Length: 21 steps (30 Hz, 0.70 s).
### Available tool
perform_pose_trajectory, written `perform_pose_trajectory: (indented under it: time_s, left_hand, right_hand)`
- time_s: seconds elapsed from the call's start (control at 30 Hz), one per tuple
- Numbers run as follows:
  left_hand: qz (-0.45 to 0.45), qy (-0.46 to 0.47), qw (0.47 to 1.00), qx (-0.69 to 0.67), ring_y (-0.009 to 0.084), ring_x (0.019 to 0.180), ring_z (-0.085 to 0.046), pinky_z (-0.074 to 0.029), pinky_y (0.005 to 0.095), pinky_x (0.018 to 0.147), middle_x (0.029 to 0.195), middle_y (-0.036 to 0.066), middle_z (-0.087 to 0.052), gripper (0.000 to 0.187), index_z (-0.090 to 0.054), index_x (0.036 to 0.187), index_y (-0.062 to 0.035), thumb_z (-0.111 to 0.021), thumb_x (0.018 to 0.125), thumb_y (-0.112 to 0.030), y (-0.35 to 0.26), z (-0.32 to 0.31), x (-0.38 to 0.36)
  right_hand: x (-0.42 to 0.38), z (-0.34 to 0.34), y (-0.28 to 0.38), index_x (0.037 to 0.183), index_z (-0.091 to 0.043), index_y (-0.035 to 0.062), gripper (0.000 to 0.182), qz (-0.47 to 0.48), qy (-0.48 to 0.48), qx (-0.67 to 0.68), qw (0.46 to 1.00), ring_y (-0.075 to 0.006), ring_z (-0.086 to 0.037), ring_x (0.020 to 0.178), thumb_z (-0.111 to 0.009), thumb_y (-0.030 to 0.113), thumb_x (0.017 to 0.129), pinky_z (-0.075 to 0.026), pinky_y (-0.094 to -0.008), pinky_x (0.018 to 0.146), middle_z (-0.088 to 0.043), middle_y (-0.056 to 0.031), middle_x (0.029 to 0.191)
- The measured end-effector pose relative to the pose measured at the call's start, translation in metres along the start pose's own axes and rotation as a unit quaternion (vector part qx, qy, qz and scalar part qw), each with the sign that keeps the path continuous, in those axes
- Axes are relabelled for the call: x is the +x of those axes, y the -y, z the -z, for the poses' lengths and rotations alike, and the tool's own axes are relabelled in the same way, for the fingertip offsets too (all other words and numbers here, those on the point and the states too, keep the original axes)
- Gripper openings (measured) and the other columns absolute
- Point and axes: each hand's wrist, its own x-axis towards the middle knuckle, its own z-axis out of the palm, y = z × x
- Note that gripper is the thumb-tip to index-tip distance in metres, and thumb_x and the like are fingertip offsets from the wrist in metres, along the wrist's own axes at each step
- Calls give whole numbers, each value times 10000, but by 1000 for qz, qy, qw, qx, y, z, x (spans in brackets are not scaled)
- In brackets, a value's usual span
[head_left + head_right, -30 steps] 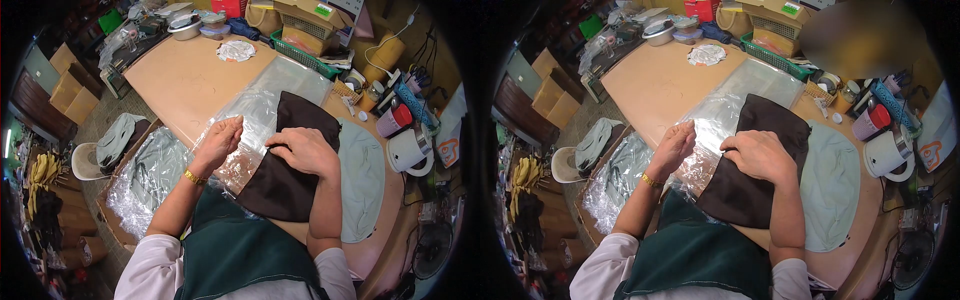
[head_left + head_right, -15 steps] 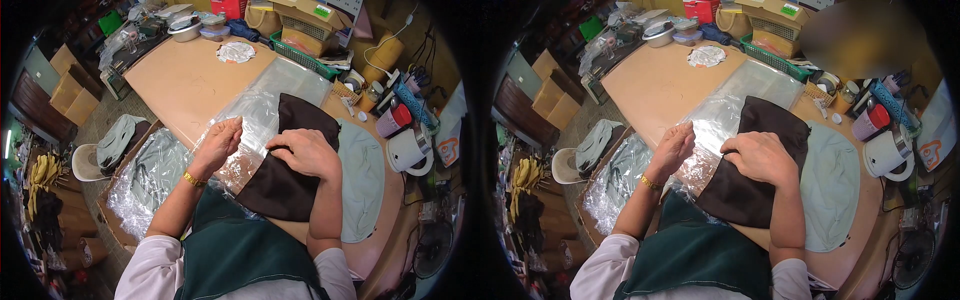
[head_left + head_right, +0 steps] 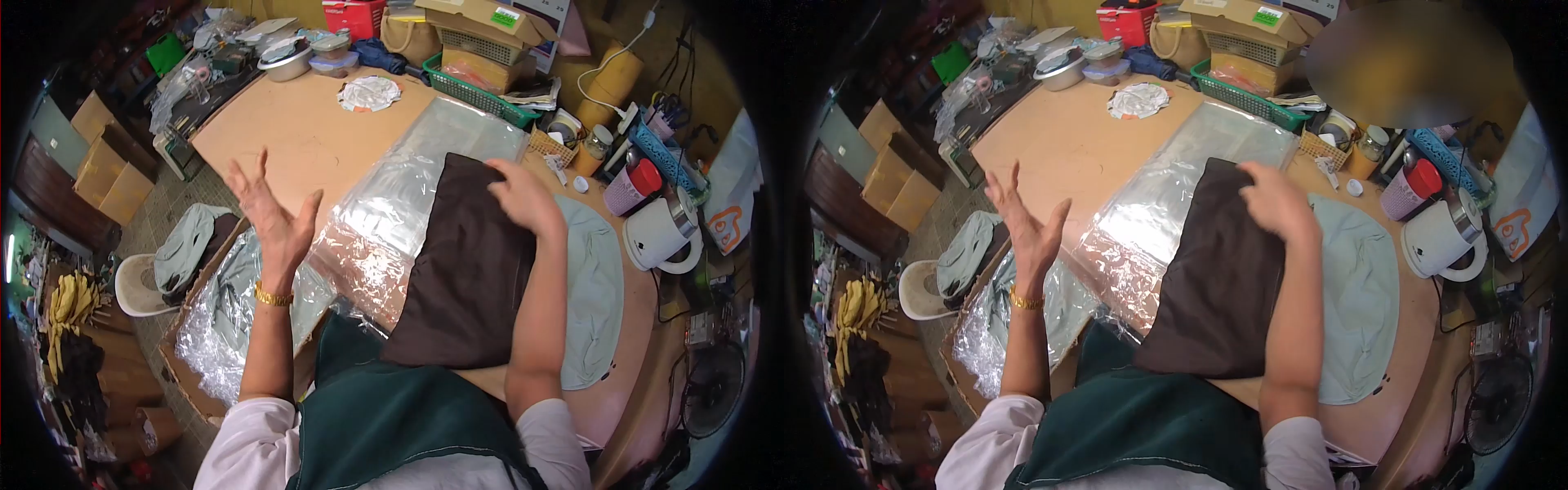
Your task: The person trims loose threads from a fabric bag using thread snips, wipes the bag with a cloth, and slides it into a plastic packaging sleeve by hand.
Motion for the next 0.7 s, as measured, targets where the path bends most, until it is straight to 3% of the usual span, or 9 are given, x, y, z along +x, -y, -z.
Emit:
perform_pose_trajectory:
  time_s: [0.13,0.23,0.27,0.37,0.5,0.53,0.63,0.67,0.7]
  left_hand:
    - [-2,74,996,-53,473,1451,-74,-108,532,1168,1567,283,-124,756,-397,1441,-118,-755,791,-258,9,-22,-15]
    - [12,221,975,-13,484,1445,-89,-144,544,1159,1569,274,-130,699,-449,1404,-96,-748,797,-271,-10,-43,-26]
    - [0,239,970,-46,478,1443,-115,-169,539,1155,1564,273,-155,679,-461,1394,-89,-742,804,-274,-13,-56,-26]
    - [-6,270,942,-198,463,1428,-197,-234,486,1149,1536,283,-228,674,-452,1392,-50,-724,826,-292,-26,-115,-24]
    - [19,230,916,-328,403,1438,-212,-213,419,1164,1534,280,-227,746,-383,1414,24,-710,853,-342,-75,-186,-9]
    - [17,229,916,-329,403,1438,-212,-213,419,1164,1534,280,-227,746,-383,1414,24,-710,853,-342,-90,-196,-10]
    - [-7,63,938,-342,371,1221,-506,-404,430,1026,1294,308,-513,578,-536,1241,56,-691,866,-355,-112,-204,-9]
    - [75,310,862,-395,320,1028,-565,-449,408,899,1090,258,-595,468,-598,1091,54,-678,879,-355,-110,-188,-3]
    - [151,535,719,-417,270,836,-624,-493,387,773,886,208,-676,410,-661,941,52,-665,891,-355,-110,-173,0]
  right_hand:
    - [88,-2,-136,1225,-613,82,414,-102,-51,-52,992,-365,-578,1140,-640,214,834,-448,-420,967,-623,-209,1183]
    - [85,-8,-118,1228,-613,134,434,-190,-156,-208,947,-362,-546,1185,-656,298,829,-423,-485,986,-586,-194,1249]
    - [86,-12,-112,1243,-592,124,478,-153,-188,-214,946,-361,-510,1222,-655,366,834,-403,-520,994,-559,-190,1286]
    - [102,-48,-97,1228,-568,81,568,-77,-173,-68,980,-385,-453,1255,-649,484,836,-359,-510,1041,-522,-209,1300]
    - [90,-79,-62,1051,-610,32,395,-8,-82,-114,990,-382,-577,1069,-683,358,839,-436,-458,936,-634,-198,1085]
    - [89,-81,-61,1018,-609,24,325,46,-42,-11,998,-386,-594,1008,-670,293,846,-455,-444,881,-639,-203,1013]
    - [70,-67,-51,968,-591,6,173,117,-39,157,980,-368,-619,846,-619,138,858,-478,-400,743,-634,-209,879]
    - [61,-50,-50,965,-594,1,165,113,-114,152,975,-350,-622,838,-617,121,854,-478,-397,745,-637,-203,885]
    - [50,-33,-52,963,-597,-5,157,109,-187,144,966,-332,-624,829,-616,104,851,-478,-394,746,-640,-196,891]
